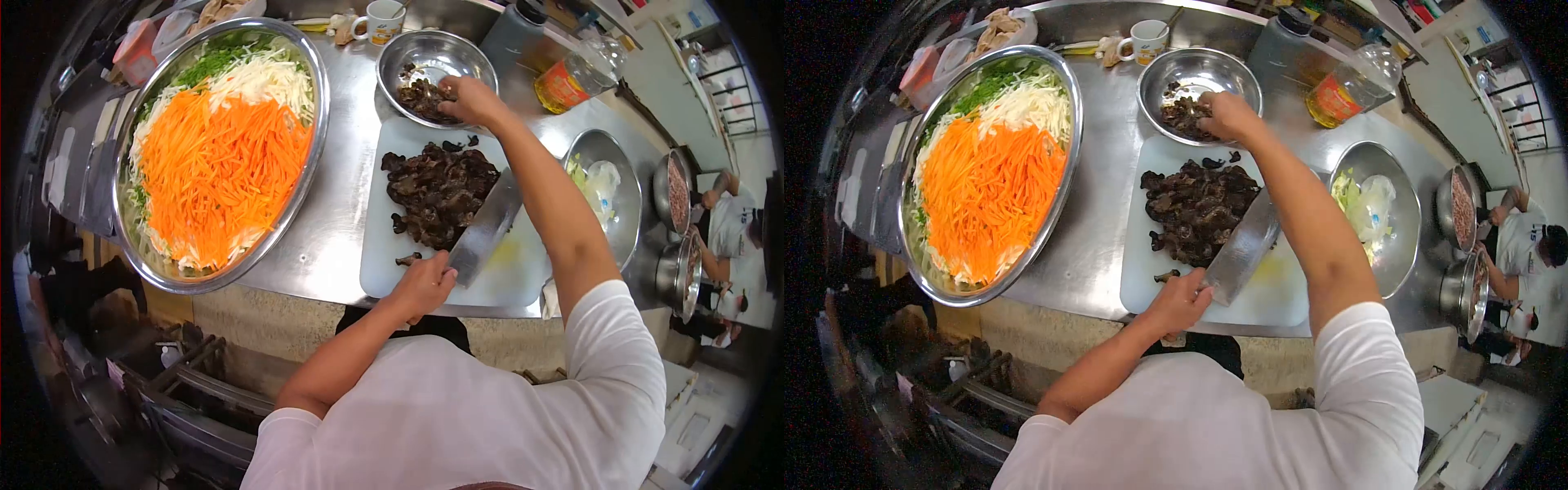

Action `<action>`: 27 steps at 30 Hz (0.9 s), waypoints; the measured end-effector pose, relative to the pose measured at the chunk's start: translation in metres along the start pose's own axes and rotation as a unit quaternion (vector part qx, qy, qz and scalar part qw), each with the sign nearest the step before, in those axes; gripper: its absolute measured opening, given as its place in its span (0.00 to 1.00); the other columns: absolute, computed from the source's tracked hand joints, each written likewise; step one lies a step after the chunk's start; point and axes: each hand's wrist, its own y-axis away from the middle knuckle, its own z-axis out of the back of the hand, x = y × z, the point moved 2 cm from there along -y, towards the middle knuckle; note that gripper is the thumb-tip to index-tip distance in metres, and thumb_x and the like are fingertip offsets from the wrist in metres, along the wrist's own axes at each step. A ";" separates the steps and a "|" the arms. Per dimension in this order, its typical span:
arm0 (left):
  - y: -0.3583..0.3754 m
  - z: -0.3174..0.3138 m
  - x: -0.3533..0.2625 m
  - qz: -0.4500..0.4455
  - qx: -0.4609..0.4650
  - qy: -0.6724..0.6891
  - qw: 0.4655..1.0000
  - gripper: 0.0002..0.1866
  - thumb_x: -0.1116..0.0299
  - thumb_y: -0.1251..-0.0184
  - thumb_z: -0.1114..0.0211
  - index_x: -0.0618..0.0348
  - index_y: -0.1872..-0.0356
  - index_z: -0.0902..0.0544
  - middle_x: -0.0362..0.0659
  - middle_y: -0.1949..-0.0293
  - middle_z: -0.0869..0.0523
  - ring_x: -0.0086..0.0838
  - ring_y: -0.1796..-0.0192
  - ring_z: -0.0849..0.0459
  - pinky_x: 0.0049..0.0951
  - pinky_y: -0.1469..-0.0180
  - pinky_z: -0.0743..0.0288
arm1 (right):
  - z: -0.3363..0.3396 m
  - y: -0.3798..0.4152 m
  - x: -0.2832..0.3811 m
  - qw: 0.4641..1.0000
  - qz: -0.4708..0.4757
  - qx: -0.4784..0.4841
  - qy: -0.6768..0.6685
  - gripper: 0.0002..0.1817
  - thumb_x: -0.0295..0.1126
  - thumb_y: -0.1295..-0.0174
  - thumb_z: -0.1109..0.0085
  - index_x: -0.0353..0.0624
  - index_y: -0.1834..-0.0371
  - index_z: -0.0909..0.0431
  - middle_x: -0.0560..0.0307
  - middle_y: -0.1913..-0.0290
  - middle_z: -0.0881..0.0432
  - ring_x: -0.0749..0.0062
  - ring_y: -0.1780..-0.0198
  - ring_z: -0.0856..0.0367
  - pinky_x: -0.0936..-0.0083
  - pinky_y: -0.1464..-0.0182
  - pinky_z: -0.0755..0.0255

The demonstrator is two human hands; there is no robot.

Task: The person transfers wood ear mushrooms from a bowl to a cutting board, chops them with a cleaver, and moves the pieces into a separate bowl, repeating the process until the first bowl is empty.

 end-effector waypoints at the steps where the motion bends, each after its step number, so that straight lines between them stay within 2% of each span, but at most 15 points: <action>1: -0.001 -0.001 0.004 0.002 -0.006 -0.001 1.000 0.13 0.66 0.27 0.43 0.67 0.64 0.30 0.60 0.79 0.21 0.58 0.72 0.18 0.52 0.66 0.27 | -0.019 -0.012 -0.009 1.000 0.006 0.001 -0.002 0.10 0.32 0.44 0.33 0.46 0.59 0.15 0.41 0.58 0.13 0.45 0.55 0.14 0.55 0.50 0.21; 4: -0.001 -0.005 0.014 -0.029 -0.035 0.028 0.999 0.14 0.64 0.30 0.38 0.66 0.62 0.28 0.62 0.77 0.21 0.62 0.70 0.19 0.52 0.68 0.30 | -0.046 -0.033 -0.017 0.996 0.068 0.031 0.058 0.13 0.35 0.46 0.30 0.47 0.57 0.13 0.41 0.57 0.12 0.47 0.55 0.13 0.56 0.50 0.20; 8: -0.001 -0.004 0.016 -0.018 -0.018 0.026 0.999 0.13 0.64 0.29 0.39 0.65 0.64 0.29 0.61 0.78 0.21 0.61 0.70 0.19 0.52 0.67 0.29 | -0.032 -0.049 -0.043 0.996 -0.018 0.070 0.046 0.18 0.30 0.50 0.31 0.44 0.53 0.12 0.41 0.58 0.11 0.49 0.54 0.12 0.58 0.48 0.20; 10: 0.000 -0.001 0.009 -0.019 -0.017 0.031 0.999 0.13 0.65 0.28 0.39 0.65 0.64 0.30 0.61 0.78 0.21 0.61 0.71 0.19 0.53 0.68 0.29 | -0.015 -0.049 -0.048 0.984 -0.102 0.135 -0.050 0.18 0.28 0.48 0.34 0.44 0.52 0.12 0.43 0.59 0.11 0.48 0.55 0.12 0.59 0.46 0.21; 11: 0.000 0.002 0.005 0.009 0.006 0.032 0.999 0.14 0.64 0.28 0.40 0.65 0.65 0.30 0.61 0.79 0.21 0.61 0.71 0.19 0.52 0.68 0.29 | -0.006 -0.048 -0.045 0.991 -0.072 0.114 -0.004 0.13 0.27 0.44 0.33 0.42 0.54 0.12 0.45 0.63 0.11 0.53 0.61 0.10 0.61 0.52 0.18; 12: -0.001 0.004 0.002 0.038 0.028 0.032 0.998 0.14 0.64 0.28 0.40 0.65 0.65 0.30 0.61 0.79 0.21 0.60 0.72 0.19 0.52 0.68 0.29 | -0.001 -0.048 -0.043 0.991 -0.074 0.113 -0.002 0.13 0.27 0.44 0.33 0.42 0.54 0.12 0.45 0.63 0.11 0.53 0.61 0.10 0.61 0.52 0.18; 14: -0.002 0.002 0.006 0.027 0.026 0.029 0.999 0.14 0.64 0.28 0.40 0.65 0.65 0.30 0.60 0.79 0.21 0.60 0.73 0.19 0.52 0.68 0.29 | 0.006 -0.048 -0.038 0.973 -0.136 0.143 -0.124 0.10 0.24 0.38 0.34 0.33 0.55 0.16 0.52 0.67 0.13 0.71 0.74 0.14 0.71 0.67 0.18; 18: -0.002 0.004 0.004 0.029 0.029 0.036 0.999 0.14 0.64 0.28 0.40 0.65 0.65 0.30 0.61 0.79 0.21 0.60 0.73 0.19 0.53 0.68 0.29 | 0.000 -0.048 -0.050 0.974 -0.125 0.100 -0.160 0.08 0.23 0.43 0.29 0.40 0.60 0.14 0.47 0.68 0.13 0.66 0.72 0.12 0.69 0.69 0.18; 20: -0.003 0.001 0.008 0.016 0.017 0.028 0.999 0.14 0.64 0.28 0.40 0.65 0.65 0.30 0.61 0.79 0.21 0.61 0.72 0.19 0.53 0.68 0.29 | 0.012 -0.039 -0.031 0.974 -0.148 0.160 -0.068 0.11 0.25 0.45 0.27 0.41 0.58 0.13 0.45 0.64 0.11 0.58 0.66 0.10 0.64 0.62 0.18; 21: -0.003 -0.001 0.011 0.003 0.004 0.020 1.000 0.14 0.64 0.29 0.40 0.66 0.65 0.29 0.61 0.79 0.21 0.61 0.72 0.19 0.53 0.68 0.29 | 0.010 -0.036 -0.036 0.973 -0.150 0.159 -0.067 0.11 0.25 0.45 0.27 0.41 0.58 0.13 0.45 0.64 0.11 0.58 0.66 0.10 0.64 0.62 0.18; 22: -0.004 -0.004 0.016 0.003 0.008 0.019 1.000 0.14 0.64 0.29 0.40 0.66 0.65 0.29 0.61 0.79 0.21 0.61 0.72 0.19 0.53 0.68 0.29 | 0.010 -0.032 -0.039 0.991 -0.073 0.112 -0.022 0.12 0.28 0.44 0.27 0.41 0.57 0.13 0.44 0.63 0.11 0.54 0.62 0.10 0.61 0.58 0.19; 23: -0.005 -0.007 0.020 -0.033 -0.007 0.010 0.999 0.13 0.65 0.27 0.43 0.66 0.64 0.30 0.58 0.80 0.21 0.55 0.80 0.22 0.50 0.74 0.29 | 0.011 -0.027 -0.042 0.998 0.004 0.063 0.024 0.13 0.30 0.44 0.28 0.41 0.55 0.13 0.42 0.61 0.12 0.50 0.57 0.11 0.58 0.53 0.20; 24: -0.005 -0.008 0.020 -0.070 -0.021 0.000 0.997 0.12 0.66 0.25 0.46 0.66 0.62 0.31 0.56 0.82 0.22 0.50 0.88 0.24 0.47 0.80 0.29 | 0.018 -0.023 -0.040 0.998 -0.001 0.060 0.024 0.13 0.30 0.44 0.28 0.41 0.55 0.13 0.42 0.61 0.12 0.50 0.57 0.11 0.58 0.53 0.20; 26: -0.004 -0.007 0.019 -0.071 -0.025 -0.006 0.997 0.12 0.66 0.26 0.44 0.67 0.62 0.30 0.57 0.81 0.21 0.53 0.84 0.22 0.49 0.76 0.28 | 0.034 -0.011 -0.033 0.996 -0.064 0.060 -0.015 0.15 0.34 0.42 0.29 0.41 0.53 0.13 0.39 0.58 0.12 0.44 0.50 0.13 0.55 0.47 0.23; 27: -0.004 -0.006 0.017 -0.070 -0.033 -0.010 0.997 0.12 0.66 0.26 0.43 0.68 0.62 0.29 0.58 0.80 0.21 0.57 0.80 0.20 0.50 0.73 0.27 | 0.040 0.001 -0.033 0.999 -0.037 -0.004 -0.033 0.13 0.34 0.39 0.32 0.38 0.56 0.14 0.38 0.61 0.14 0.45 0.57 0.13 0.59 0.50 0.22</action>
